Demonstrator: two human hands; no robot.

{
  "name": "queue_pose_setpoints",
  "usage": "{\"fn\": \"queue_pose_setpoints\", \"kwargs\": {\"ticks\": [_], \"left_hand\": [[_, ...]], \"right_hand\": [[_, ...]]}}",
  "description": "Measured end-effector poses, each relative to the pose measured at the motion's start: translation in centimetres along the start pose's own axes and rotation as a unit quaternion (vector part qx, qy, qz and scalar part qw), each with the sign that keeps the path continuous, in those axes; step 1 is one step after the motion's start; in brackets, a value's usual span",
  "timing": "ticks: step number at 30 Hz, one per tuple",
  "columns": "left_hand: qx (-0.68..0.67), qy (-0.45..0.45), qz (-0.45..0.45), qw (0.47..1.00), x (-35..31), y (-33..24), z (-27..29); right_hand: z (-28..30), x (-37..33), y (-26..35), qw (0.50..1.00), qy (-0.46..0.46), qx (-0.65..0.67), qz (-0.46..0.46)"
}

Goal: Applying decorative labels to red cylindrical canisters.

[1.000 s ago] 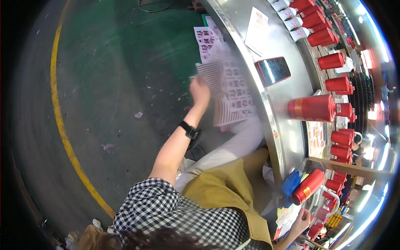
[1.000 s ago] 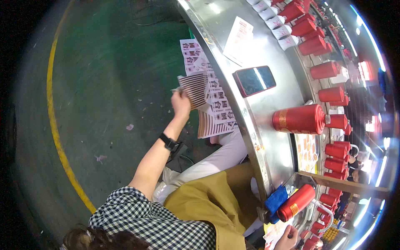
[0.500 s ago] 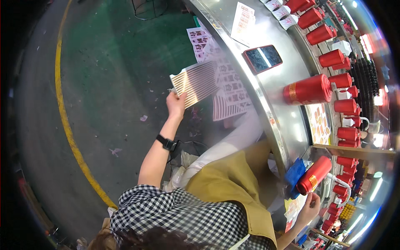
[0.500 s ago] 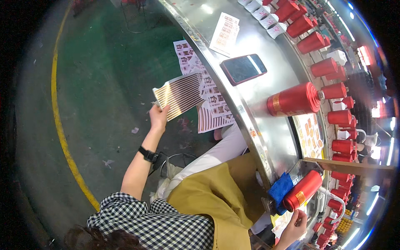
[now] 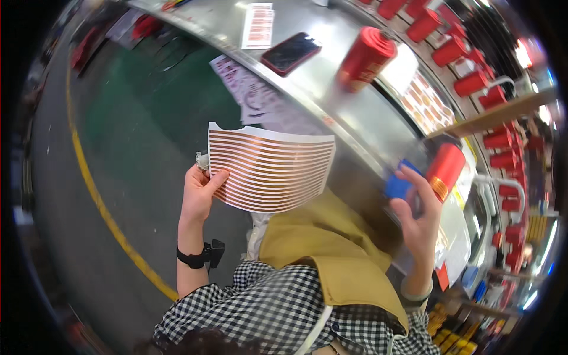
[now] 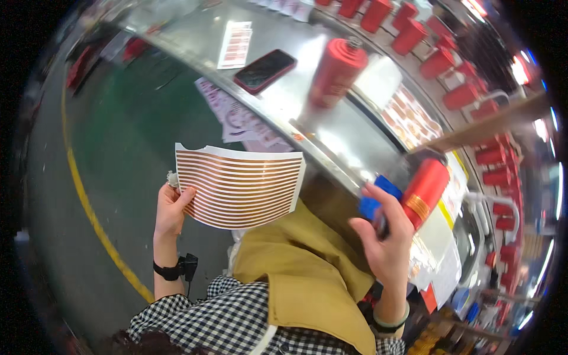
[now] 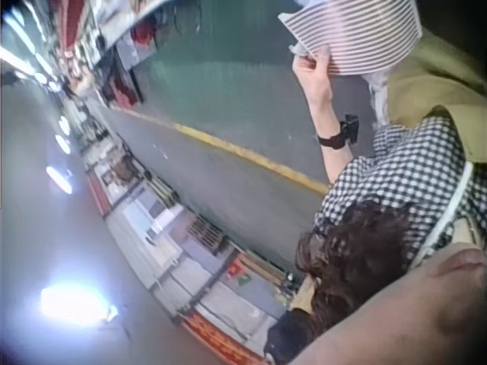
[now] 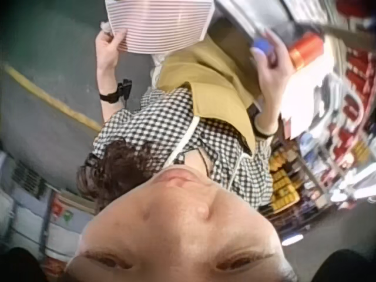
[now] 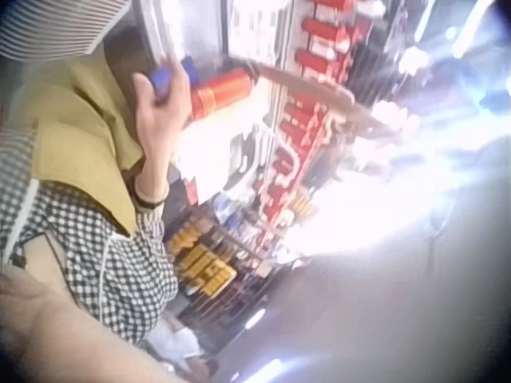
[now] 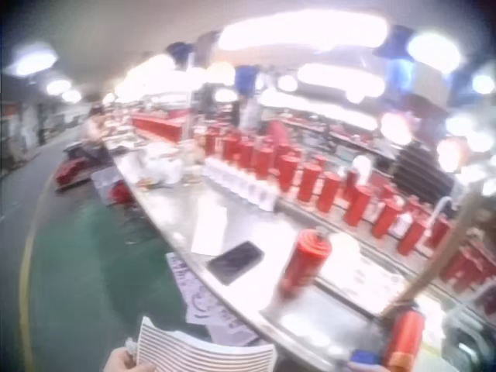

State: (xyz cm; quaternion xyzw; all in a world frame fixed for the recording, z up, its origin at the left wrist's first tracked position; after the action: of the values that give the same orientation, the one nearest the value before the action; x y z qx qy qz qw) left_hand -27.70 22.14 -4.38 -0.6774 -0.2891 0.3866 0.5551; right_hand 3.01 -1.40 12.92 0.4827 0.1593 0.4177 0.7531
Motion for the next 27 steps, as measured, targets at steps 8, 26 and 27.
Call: {"fn": "queue_pose_setpoints", "kwargs": {"ticks": [8, 26, 27], "left_hand": [[0.02, 0.201, -0.119, 0.972, 2.2, -9.9, -18.0], [0.104, -0.196, 0.025, 0.975, -1.8, 4.7, 10.1], [0.096, -0.261, 0.044, 0.96, -2.5, 5.9, 12.5]], "right_hand": [[7.8, -2.4, 2.3, 0.992, -0.013, -0.05, 0.114], [-14.2, 2.5, -1.6, 0.959, 0.269, 0.09, -0.019], [-17.5, 3.0, -3.9, 0.934, 0.292, 0.177, -0.11]]}}
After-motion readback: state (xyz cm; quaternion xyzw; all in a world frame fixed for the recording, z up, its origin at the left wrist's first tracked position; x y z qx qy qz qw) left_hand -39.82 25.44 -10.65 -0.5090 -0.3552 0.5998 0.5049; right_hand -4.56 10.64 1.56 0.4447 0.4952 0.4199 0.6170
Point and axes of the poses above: each hand's wrist, its own x-axis towards the middle knuckle, its own z-axis out of the back of the hand, y = z × x, the point moved 9 cm from there along x, towards the middle knuckle, and after that the axes turned 14 degrees about x, right-handed, at the moved point
